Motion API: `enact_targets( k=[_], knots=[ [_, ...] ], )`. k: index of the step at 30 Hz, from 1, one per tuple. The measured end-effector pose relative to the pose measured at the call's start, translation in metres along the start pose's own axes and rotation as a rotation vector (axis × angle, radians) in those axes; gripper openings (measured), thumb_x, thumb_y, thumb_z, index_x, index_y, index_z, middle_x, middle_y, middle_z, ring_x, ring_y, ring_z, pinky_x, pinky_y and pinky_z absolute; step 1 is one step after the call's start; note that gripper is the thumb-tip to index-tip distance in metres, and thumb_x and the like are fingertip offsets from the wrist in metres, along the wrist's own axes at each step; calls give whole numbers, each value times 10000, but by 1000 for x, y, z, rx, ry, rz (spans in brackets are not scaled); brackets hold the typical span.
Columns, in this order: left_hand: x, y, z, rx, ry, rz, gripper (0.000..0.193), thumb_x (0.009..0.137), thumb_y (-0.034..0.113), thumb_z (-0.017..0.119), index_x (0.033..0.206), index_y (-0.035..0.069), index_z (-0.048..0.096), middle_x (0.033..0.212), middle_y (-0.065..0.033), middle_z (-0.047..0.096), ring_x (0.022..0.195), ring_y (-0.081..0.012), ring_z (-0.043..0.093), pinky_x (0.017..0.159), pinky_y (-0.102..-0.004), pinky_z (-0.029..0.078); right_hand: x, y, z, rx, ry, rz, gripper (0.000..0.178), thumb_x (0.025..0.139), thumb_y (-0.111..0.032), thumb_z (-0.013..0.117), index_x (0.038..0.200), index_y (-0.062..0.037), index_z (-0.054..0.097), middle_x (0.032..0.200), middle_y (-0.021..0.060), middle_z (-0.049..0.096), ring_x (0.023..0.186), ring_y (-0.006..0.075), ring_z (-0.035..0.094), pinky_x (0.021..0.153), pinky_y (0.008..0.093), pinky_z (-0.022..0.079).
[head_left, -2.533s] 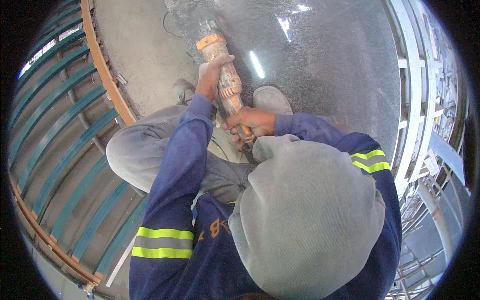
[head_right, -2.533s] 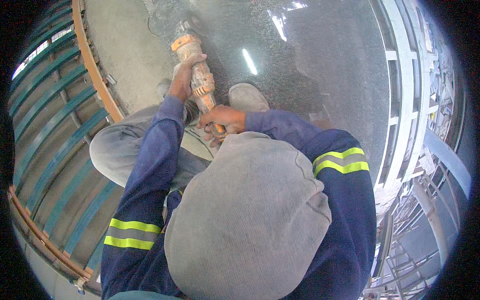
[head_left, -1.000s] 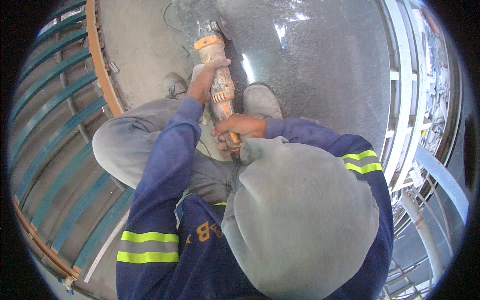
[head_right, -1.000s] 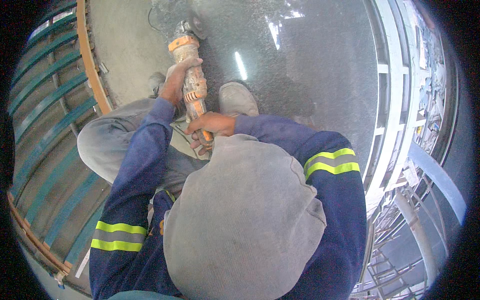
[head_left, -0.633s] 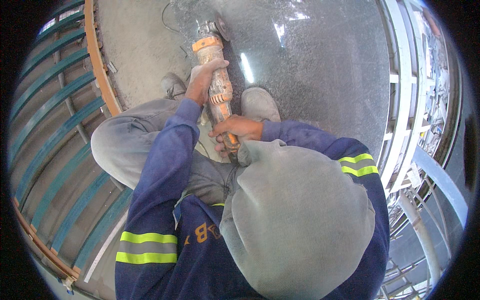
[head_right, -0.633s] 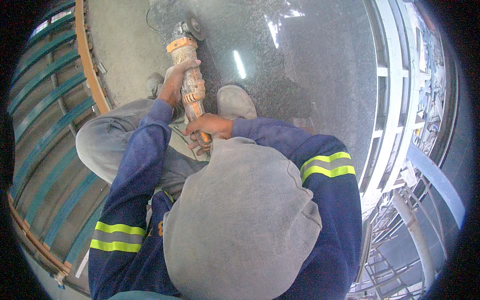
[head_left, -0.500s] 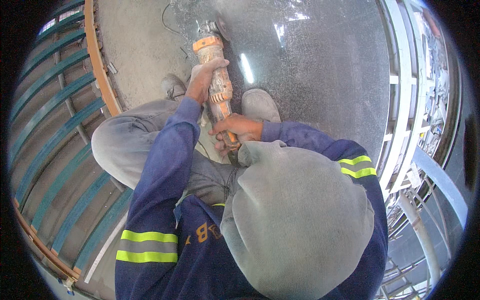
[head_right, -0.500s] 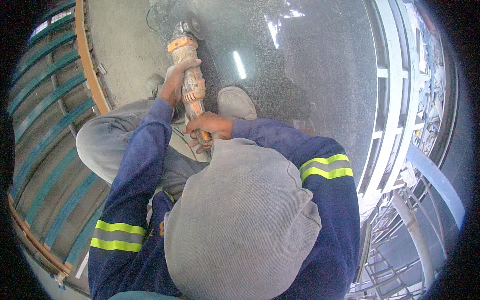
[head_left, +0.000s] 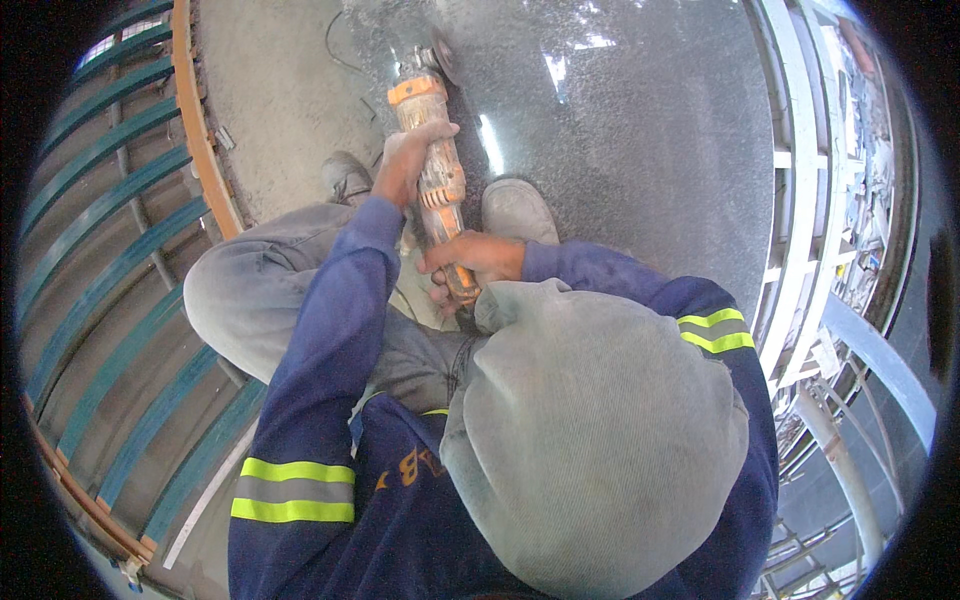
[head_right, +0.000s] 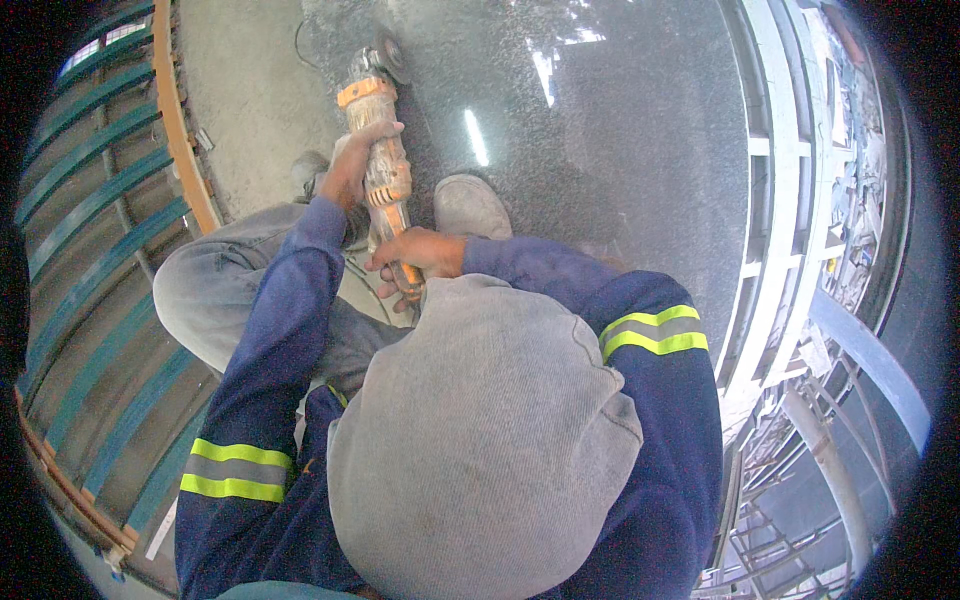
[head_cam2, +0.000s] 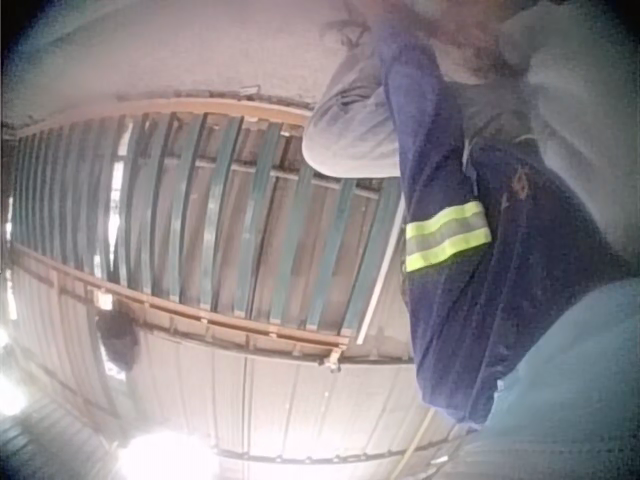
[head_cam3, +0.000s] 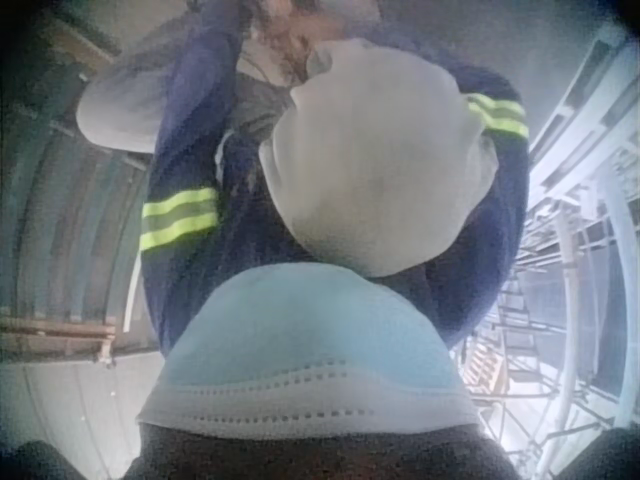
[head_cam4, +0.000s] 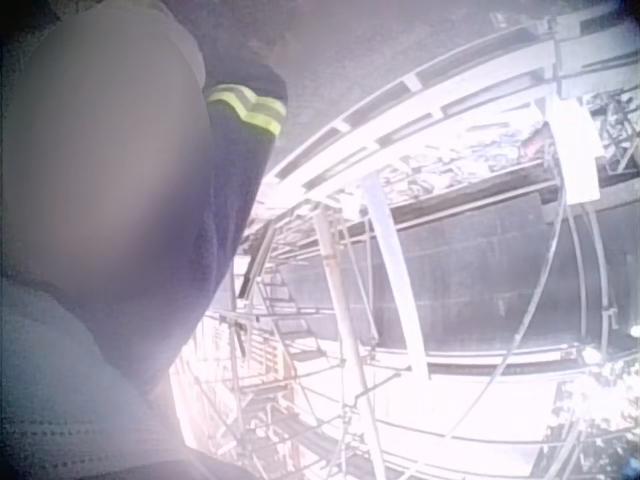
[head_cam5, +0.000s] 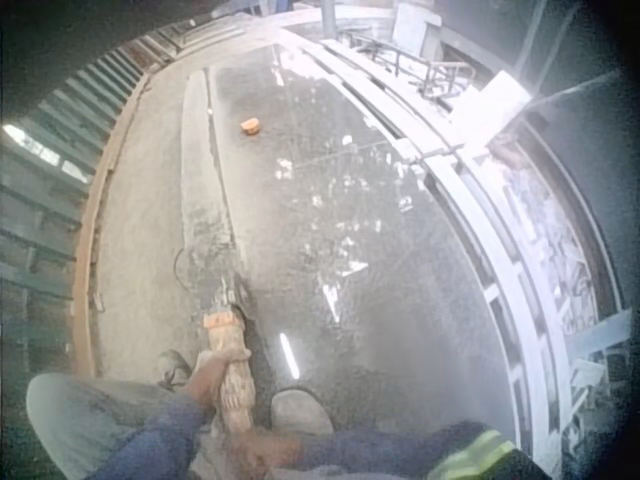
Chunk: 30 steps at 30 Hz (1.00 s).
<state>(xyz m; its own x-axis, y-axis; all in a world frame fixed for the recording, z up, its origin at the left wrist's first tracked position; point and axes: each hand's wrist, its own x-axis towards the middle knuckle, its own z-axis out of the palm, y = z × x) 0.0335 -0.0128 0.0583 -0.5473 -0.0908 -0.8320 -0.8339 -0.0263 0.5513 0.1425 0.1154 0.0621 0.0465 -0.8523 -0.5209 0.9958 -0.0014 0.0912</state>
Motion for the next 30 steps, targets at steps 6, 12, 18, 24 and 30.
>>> enact_targets(
  k=[6,12,18,24,30],
  knots=[
    [-3,4,-1,-5,0,-72,337,751,158,748,973,-29,577,751,-88,598,538,-208,633,459,-352,547,-5,-2,3,13,-50,48,313,860,-196,730,1087,-44,577,837,38,568,974,260,673,707,510,589],
    [-2,7,-4,52,-18,-73,363,767,225,750,1009,29,563,764,-65,604,588,-187,631,531,-347,557,-5,-6,5,4,-53,59,234,865,-161,733,1002,-102,553,771,13,577,846,213,674,672,436,589],
    [-4,9,-3,53,-14,-49,374,760,226,755,1013,29,563,775,-69,604,594,-188,631,535,-346,553,-1,-4,6,64,-3,4,223,853,-121,730,995,-87,561,763,26,575,789,217,668,621,455,581],
    [9,1,-10,56,-13,-20,367,759,222,754,1011,32,567,766,-70,602,595,-186,632,532,-345,550,2,-6,8,26,63,-23,201,847,-106,724,992,-70,589,751,27,580,754,203,664,610,450,580],
    [5,-4,-5,17,-55,25,343,769,211,744,1002,23,577,739,-71,601,576,-187,629,530,-344,550,11,3,-4,60,60,-31,188,829,-82,707,981,-43,604,748,47,581,663,196,625,567,420,551]
  ],
)
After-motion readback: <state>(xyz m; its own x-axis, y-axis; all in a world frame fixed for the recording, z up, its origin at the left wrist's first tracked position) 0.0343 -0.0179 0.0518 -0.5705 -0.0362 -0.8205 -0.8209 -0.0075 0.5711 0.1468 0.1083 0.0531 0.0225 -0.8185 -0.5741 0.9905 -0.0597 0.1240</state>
